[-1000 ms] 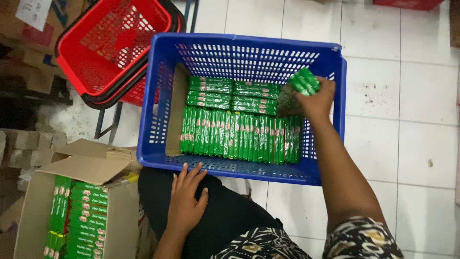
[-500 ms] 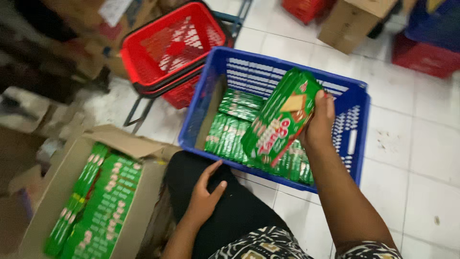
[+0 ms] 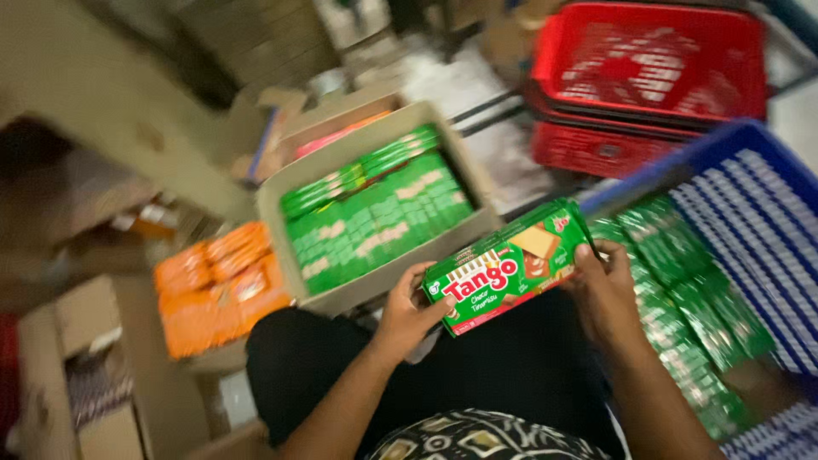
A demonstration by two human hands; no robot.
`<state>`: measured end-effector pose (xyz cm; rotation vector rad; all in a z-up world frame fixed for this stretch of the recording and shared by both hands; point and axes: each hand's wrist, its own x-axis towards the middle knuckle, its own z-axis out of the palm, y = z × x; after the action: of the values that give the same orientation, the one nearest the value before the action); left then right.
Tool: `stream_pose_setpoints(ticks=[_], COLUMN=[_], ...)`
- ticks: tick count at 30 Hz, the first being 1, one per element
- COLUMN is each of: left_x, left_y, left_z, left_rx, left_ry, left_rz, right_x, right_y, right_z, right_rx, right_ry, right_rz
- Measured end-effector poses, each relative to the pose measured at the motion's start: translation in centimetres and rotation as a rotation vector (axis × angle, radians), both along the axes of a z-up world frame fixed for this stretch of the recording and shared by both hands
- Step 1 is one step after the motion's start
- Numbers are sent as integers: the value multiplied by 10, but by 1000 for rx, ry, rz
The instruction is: The person transfers green snack packs from a blue basket into a cardboard box. They pick up the packs from the basket and place them into the box, arranging them in rows.
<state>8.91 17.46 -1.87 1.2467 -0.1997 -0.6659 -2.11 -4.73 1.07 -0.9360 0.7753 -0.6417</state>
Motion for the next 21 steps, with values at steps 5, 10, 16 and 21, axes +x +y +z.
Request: stream_pose_setpoints(ticks=[5, 10, 16, 21], left_x=[20, 20, 30, 41], left_y=[72, 115, 142, 160], left_z=[-21, -8, 17, 30], left_rx=[143, 148, 148, 106], left_ry=[-39, -66, -132, -192], left_rz=[117, 117, -20, -92], right_x=[37, 84, 117, 125], right_y=[29, 66, 90, 97], right_z=[50, 74, 73, 53], right_rx=[-1509, -1439, -1170, -890], right_ry=[184, 409, 367, 223], right_rz=[288, 1212, 1749, 1823])
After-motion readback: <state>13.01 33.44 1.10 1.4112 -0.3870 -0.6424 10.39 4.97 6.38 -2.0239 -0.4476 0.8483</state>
